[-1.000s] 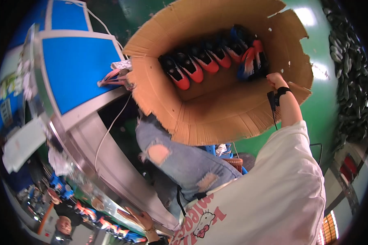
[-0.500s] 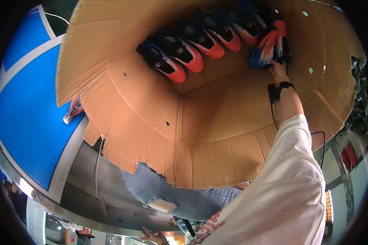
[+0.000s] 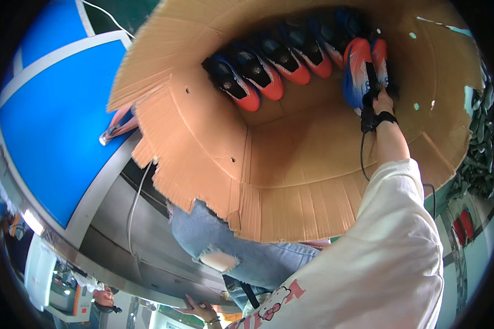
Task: Applying adhesive to shoes using a syringe and a sponge on a factory production line.
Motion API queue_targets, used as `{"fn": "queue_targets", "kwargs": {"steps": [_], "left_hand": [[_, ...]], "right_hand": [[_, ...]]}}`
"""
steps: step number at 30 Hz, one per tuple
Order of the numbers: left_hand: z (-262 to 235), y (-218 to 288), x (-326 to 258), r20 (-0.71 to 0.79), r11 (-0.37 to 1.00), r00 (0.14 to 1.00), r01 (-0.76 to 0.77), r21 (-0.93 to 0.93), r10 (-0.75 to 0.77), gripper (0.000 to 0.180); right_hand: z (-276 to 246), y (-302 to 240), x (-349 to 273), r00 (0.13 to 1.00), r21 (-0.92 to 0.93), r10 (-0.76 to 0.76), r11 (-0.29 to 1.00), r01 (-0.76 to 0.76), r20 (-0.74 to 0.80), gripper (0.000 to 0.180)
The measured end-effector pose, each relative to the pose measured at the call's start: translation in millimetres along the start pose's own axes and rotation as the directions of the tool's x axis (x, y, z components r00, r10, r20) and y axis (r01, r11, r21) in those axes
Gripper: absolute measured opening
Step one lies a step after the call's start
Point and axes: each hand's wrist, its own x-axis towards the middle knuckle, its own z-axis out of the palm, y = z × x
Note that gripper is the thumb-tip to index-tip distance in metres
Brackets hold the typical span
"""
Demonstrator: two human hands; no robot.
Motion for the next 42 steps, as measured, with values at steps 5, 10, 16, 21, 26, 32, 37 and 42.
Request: {"fn": "queue_targets", "kwargs": {"steps": [5,10,16,21,26,32,37,42], "left_hand": [[-5,2,-4,0.186,0.636,0.798,-0.577,0.512,0.574,0.089],[19,32,-15,0.173,0.535,0.649,-0.726,0.433,0.741,0.087],[14,10,-11,0.107,0.653,0.727,-0.663,0.367,0.678,0.087],[1,11,-32,0.083,0.65,0.706,-0.685,0.33,0.703,0.077],[-9,-64,-59,-0.315,0.761,0.694,-0.566,0.316,0.647,0.07],[-25,-134,-107,-0.302,0.866,0.831,-0.499,-0.035,0.467,0.074],[-42,-130,-90,-0.247,0.773,0.783,-0.614,-0.161,0.571,0.076],[-33,-142,-78,-0.175,0.696,0.683,-0.717,0.02,0.709,0.059]], "right_hand": [[-35,-36,-63,0.927,-0.796,-0.373,0.569,0.208,-0.025,0.066],[-111,-47,-101,0.855,0.009,-0.25,0.958,0.285,-0.454,0.052],[-160,-38,-243,-0.04,-0.792,-0.997,0.031,0.61,-0.07,0.024],[-166,-41,-494,0.333,0.272,-0.94,0.301,0.914,-0.08,0.035],[-171,3,-706,-0.082,0.522,-0.993,-0.027,0.853,0.083,0.029],[-101,0,-919,-0.252,0.732,-0.884,0.135,0.667,0.393,0.033],[65,-19,-1069,-0.421,0.73,-0.736,0.144,0.668,0.53,0.056],[279,-36,-1184,-0.341,0.586,-0.839,-0.034,0.809,0.423,0.042]]}}
